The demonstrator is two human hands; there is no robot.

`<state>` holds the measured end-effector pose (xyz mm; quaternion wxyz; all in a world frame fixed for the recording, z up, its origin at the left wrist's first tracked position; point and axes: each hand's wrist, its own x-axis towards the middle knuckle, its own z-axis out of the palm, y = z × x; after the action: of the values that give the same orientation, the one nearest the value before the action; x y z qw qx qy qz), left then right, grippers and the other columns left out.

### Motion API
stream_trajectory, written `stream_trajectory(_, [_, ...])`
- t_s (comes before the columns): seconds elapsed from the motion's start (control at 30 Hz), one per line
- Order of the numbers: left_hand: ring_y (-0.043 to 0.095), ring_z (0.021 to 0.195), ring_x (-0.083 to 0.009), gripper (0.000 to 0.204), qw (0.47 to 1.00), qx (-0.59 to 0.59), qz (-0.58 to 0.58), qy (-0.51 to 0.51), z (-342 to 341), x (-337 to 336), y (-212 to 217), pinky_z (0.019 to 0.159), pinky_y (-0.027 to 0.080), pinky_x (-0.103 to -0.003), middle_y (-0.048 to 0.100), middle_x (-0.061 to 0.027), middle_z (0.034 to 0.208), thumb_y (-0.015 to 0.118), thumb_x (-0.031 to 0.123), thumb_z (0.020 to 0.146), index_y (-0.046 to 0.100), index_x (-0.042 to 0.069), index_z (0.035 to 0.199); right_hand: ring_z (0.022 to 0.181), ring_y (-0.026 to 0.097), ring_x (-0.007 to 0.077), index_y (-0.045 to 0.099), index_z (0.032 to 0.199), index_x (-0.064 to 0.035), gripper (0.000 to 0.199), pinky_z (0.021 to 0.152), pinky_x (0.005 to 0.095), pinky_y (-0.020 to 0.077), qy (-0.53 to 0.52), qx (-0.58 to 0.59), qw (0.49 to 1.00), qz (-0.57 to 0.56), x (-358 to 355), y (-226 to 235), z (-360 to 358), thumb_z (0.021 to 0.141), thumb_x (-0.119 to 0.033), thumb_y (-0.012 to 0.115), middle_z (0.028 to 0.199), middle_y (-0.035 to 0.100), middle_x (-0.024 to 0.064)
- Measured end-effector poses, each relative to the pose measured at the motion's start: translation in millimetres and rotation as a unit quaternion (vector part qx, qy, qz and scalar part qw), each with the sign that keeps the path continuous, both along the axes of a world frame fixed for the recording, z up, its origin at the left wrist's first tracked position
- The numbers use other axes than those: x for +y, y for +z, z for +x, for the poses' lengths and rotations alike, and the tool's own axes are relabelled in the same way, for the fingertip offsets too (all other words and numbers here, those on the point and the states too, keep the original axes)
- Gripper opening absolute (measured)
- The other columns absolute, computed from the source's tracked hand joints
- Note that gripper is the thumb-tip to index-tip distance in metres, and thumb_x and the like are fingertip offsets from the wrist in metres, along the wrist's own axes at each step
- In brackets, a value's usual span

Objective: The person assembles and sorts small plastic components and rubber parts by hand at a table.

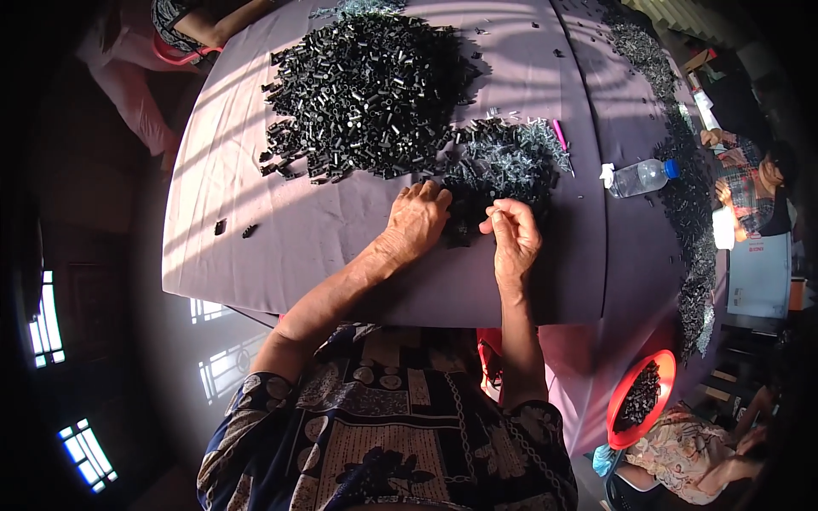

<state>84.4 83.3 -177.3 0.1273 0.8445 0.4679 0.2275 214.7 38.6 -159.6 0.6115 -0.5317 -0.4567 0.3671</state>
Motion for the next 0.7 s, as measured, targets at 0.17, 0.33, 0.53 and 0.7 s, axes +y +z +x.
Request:
stream_trajectory(0.17, [0.049,0.071,-0.0236,0.017,1.0,0.03,0.01,0.001,-4,8,-1,0.064,0.038,-0.033,0.046,-0.0095,0.075,0.053,0.014,0.062,0.045,0.007,0.075,0.053,0.047,0.0094,0.047,0.079,-0.0024,0.007,0.052,0.0199,0.0396,0.012,0.073,0.997,0.012,5,3,-6,0.072,-0.001,0.046,0.072,0.052,0.007])
stream_trajectory(0.33, [0.051,0.064,-0.0258,0.013,0.974,-0.202,-0.1,-0.002,-11,5,17,0.057,0.041,-0.033,0.05,-0.0129,0.068,0.052,0.008,0.064,0.045,0.003,0.074,0.053,0.048,0.0088,0.047,0.078,-0.0026,0.007,0.053,0.019,0.0398,0.027,0.117,0.993,0.002,9,8,1,0.071,-0.002,0.049,0.072,0.052,0.0062])
stream_trajectory(0.53, [0.05,0.056,-0.0115,0.013,0.887,-0.335,-0.314,-0.048,-3,0,29,0.051,0.041,-0.024,0.052,-0.0056,0.062,0.053,0.005,0.068,0.049,0.001,0.079,0.054,0.045,0.0086,0.05,0.08,-0.001,0.01,0.05,0.0189,0.0376,0.088,0.094,0.992,0.0,9,6,1,0.07,-0.003,0.05,0.071,0.05,0.0045])
stream_trajectory(0.7, [0.045,0.054,-0.0063,0.009,0.737,-0.501,-0.446,-0.085,5,-1,25,0.049,0.039,-0.02,0.051,-0.0016,0.06,0.051,0.007,0.07,0.048,-0.001,0.074,0.054,0.045,0.0087,0.05,0.08,-0.0004,0.01,0.05,0.0188,0.0374,0.075,0.084,0.994,-0.014,7,8,1,0.07,-0.003,0.051,0.07,0.05,0.0036])
